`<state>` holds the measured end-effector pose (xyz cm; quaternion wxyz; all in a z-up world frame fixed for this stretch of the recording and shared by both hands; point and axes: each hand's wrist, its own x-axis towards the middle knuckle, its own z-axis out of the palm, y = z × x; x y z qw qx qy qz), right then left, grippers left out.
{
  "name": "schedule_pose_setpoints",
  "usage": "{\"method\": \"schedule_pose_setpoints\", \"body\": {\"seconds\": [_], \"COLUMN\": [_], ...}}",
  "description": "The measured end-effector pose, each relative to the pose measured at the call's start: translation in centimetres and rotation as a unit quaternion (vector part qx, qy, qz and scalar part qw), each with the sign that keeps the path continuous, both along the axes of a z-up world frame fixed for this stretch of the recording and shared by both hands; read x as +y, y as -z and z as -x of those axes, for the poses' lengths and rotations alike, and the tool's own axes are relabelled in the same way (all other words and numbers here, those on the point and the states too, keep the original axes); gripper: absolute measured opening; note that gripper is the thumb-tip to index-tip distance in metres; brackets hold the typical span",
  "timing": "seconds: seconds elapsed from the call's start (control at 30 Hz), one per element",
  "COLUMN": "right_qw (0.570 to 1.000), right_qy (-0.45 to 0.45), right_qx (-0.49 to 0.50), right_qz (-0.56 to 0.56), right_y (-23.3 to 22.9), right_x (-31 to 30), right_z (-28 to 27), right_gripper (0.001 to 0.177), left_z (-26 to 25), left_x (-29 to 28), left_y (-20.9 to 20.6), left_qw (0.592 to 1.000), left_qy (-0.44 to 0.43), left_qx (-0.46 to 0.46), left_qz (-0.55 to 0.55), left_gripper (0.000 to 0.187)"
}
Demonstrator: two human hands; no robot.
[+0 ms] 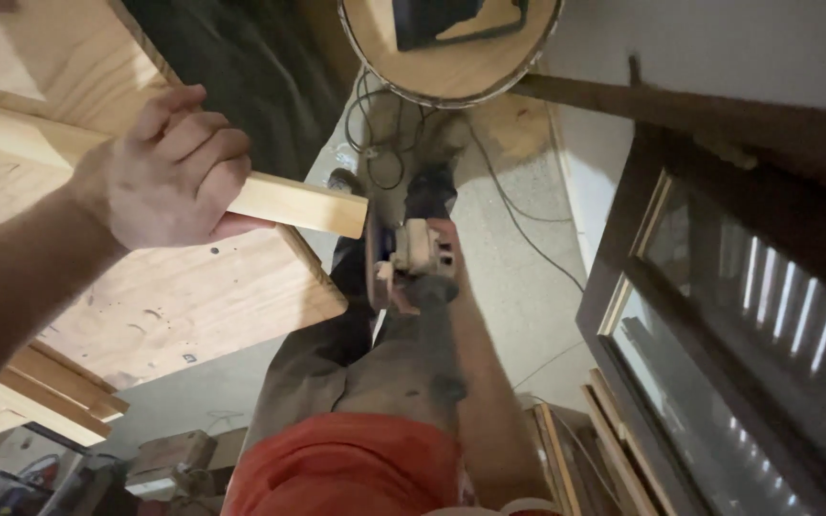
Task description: Sanding a thin wooden strip using an angle grinder with a sanding disc on a workbench.
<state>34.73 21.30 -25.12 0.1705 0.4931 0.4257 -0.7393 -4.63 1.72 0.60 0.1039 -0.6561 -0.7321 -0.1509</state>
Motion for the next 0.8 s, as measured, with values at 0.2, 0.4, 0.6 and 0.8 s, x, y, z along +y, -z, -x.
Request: {"method": "schedule_pose_setpoints", "body": {"seconds": [0.2, 0.4, 0.6, 0.8], "right_qw": [0.955, 0.778, 0.656, 0.644], "right_qy": [-0.131, -0.447, -0.649, -0.679], "right_qx": [0.021, 0.409, 0.385, 0.344], "right_qz": [0.266, 0.166, 0.001, 0.072], "right_y": [-21.8, -18.0, -22.1, -23.3], "right_x": [11.1, 18.9, 17.8, 17.1], "right_z": [18.2, 25.1, 34.0, 36.5], "right_gripper": [0.059, 0.080, 0.090, 0.089], "left_z": [0.2, 0.1, 0.4, -0.1], "left_x": [-0.2, -0.5, -1.5, -1.6], "left_y": [-0.1, 0.6, 0.0, 1.0], "left_qw": [1.000, 0.998, 0.998, 0.996], "left_qy": [-0.022, -0.051, -0.049, -0.075], "left_qx": [-0.014, -0.015, -0.044, -0.034], "left_qz": [0.005, -0.033, 0.009, -0.026], "left_gripper": [0.049, 0.046, 0.057, 0.048]}}
